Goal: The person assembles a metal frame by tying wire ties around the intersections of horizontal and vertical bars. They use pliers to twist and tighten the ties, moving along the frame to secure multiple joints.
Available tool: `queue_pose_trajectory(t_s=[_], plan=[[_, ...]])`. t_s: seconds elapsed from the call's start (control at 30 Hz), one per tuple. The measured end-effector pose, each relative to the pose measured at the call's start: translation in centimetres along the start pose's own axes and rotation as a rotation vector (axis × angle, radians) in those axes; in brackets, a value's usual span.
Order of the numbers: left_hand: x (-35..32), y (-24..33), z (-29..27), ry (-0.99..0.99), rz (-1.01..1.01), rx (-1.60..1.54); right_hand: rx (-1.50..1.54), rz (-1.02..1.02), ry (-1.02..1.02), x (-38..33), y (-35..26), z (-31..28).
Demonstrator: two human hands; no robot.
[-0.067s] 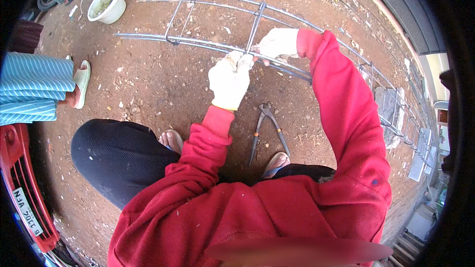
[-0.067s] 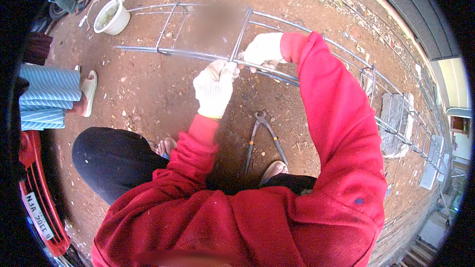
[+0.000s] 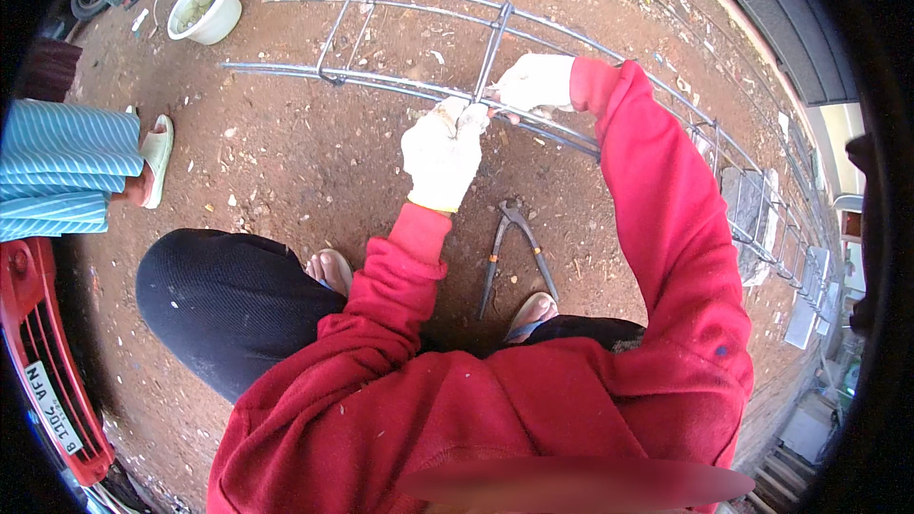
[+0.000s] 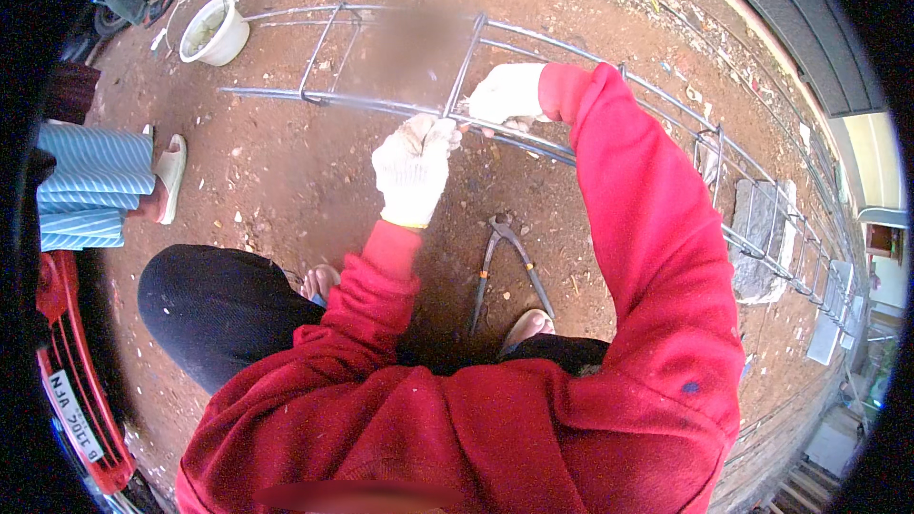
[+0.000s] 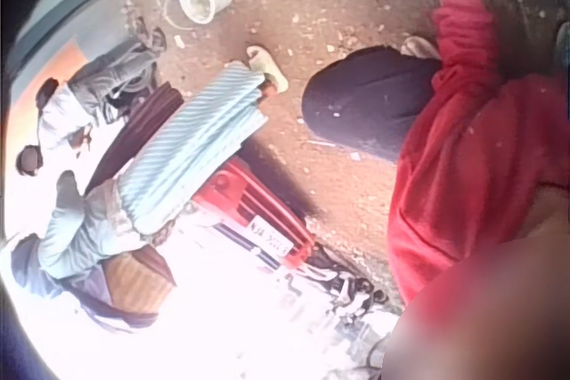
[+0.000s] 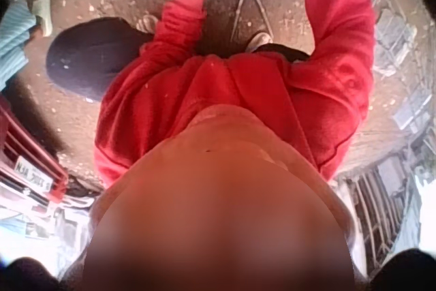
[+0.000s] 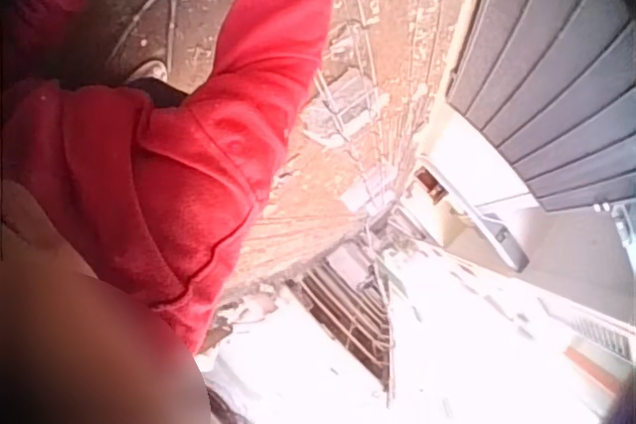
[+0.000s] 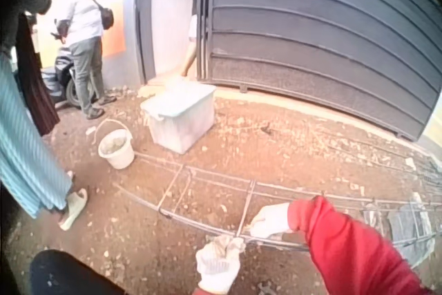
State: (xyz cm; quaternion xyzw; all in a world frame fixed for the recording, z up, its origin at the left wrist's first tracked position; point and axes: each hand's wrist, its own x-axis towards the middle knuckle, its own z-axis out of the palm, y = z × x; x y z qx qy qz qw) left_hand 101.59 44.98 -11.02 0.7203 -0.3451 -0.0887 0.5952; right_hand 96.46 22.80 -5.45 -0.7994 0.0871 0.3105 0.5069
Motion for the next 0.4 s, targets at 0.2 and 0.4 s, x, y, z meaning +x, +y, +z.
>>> queue_pose_trajectory(t_s=[0.2, 0.4], plan=[[0.0, -0.1, 0.3, 0.014, -0.079, -0.087, -0.51, -0.396, 0.506, 1.5, 0.5, 2.4], [0.4, -0.2, -0.9, -0.045, -0.029, -0.02, -0.519, -0.244, 0.717, -0.4, -2.1, 4.0]])
